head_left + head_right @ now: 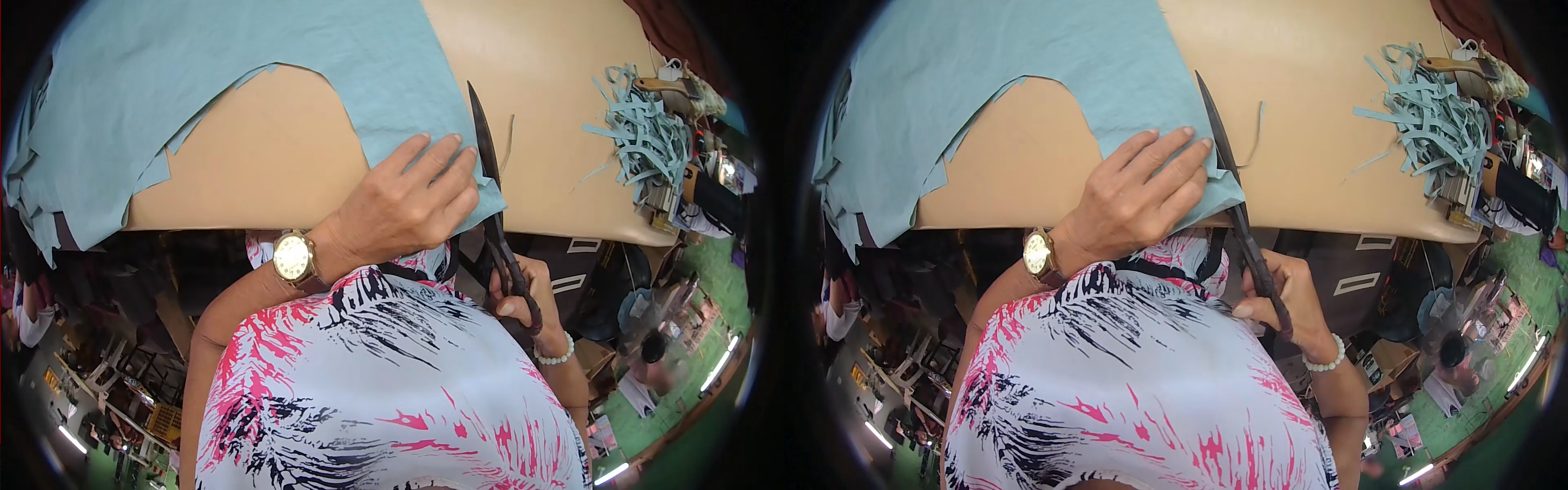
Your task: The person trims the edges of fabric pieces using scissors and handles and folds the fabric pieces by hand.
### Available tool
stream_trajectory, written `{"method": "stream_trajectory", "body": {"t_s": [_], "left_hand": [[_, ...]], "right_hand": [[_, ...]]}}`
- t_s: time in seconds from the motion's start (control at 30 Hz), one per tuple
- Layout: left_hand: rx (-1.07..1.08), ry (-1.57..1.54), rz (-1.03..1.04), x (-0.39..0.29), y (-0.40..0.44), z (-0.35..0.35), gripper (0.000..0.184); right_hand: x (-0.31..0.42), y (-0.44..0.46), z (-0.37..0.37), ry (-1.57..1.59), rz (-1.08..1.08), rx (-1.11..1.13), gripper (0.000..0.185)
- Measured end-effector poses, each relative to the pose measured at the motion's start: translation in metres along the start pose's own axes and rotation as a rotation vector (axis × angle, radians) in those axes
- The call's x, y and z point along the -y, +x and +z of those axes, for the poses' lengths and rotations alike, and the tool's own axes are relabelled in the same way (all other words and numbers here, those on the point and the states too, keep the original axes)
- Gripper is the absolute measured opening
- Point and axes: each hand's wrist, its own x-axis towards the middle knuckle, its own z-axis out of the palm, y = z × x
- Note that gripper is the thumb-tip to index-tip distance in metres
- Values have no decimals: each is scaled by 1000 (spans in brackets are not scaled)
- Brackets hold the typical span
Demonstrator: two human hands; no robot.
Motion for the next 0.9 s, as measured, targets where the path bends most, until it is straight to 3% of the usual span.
{"method": "stream_trajectory", "body": {"t_s": [0.9], "left_hand": [[25, -23, 4, -1, -4, 1, 8]], "right_hand": [[-6, -9, -8, 26, 64, 13, 30]]}}
